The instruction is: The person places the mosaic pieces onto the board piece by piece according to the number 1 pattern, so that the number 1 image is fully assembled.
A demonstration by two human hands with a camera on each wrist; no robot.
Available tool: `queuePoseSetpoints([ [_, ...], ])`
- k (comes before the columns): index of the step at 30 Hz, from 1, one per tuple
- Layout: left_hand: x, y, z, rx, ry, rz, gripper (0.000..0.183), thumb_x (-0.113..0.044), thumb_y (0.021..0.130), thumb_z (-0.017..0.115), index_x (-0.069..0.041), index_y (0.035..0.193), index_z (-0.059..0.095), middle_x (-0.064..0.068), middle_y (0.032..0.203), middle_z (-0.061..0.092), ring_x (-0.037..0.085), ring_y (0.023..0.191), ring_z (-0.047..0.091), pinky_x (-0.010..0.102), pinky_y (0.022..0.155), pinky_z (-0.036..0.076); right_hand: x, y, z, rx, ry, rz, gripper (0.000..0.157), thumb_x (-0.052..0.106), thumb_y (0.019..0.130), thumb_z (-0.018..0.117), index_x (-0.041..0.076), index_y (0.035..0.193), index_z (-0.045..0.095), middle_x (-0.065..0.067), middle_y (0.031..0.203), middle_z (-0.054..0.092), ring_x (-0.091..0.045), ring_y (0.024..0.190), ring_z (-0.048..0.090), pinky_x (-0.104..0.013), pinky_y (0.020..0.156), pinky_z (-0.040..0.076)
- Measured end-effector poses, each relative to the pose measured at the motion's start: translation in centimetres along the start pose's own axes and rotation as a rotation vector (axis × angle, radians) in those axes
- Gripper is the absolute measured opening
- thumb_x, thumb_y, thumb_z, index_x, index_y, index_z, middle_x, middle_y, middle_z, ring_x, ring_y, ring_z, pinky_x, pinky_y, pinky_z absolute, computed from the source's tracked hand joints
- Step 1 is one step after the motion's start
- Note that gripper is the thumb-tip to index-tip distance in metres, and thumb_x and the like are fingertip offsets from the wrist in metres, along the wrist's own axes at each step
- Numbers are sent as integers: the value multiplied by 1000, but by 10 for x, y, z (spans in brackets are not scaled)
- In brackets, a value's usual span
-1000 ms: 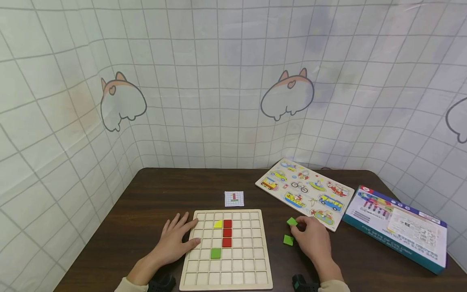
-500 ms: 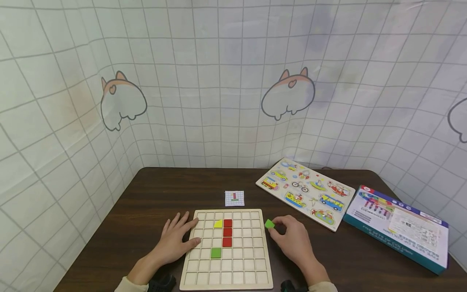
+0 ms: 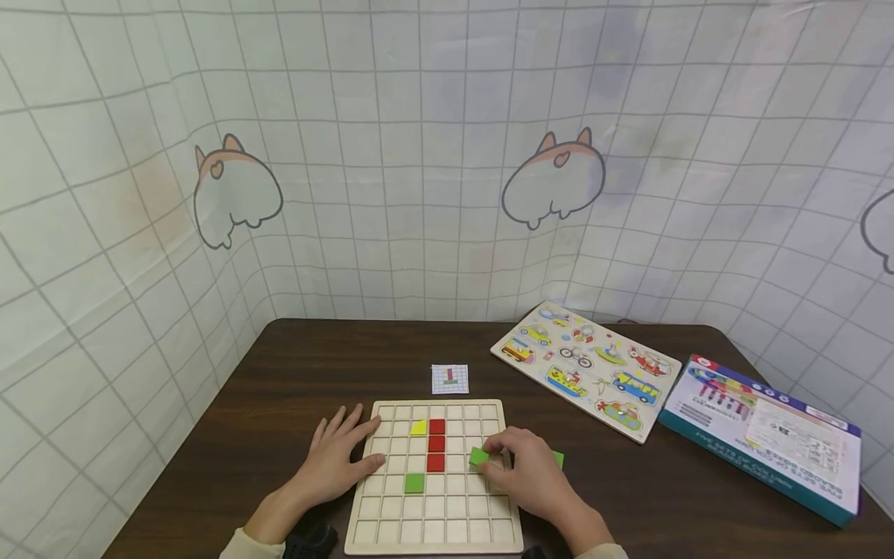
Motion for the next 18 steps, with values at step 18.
queuePoseSetpoints([
  [18,0,0,0,-2,-8,4,65,-48,92,64,-16,146,49,22,157,26,46,146,10,67,112,-2,15,0,25,52,13,-106,10,30,86,76,28,95,72,18,91,62,-4,85,54,-29,78,48],
])
Point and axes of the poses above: each hand's wrist, its own y-axis towards the middle knuckle, its own z-axis out of the palm, x = y × z, the point moved 1 cm from there along y, towards the middle knuckle
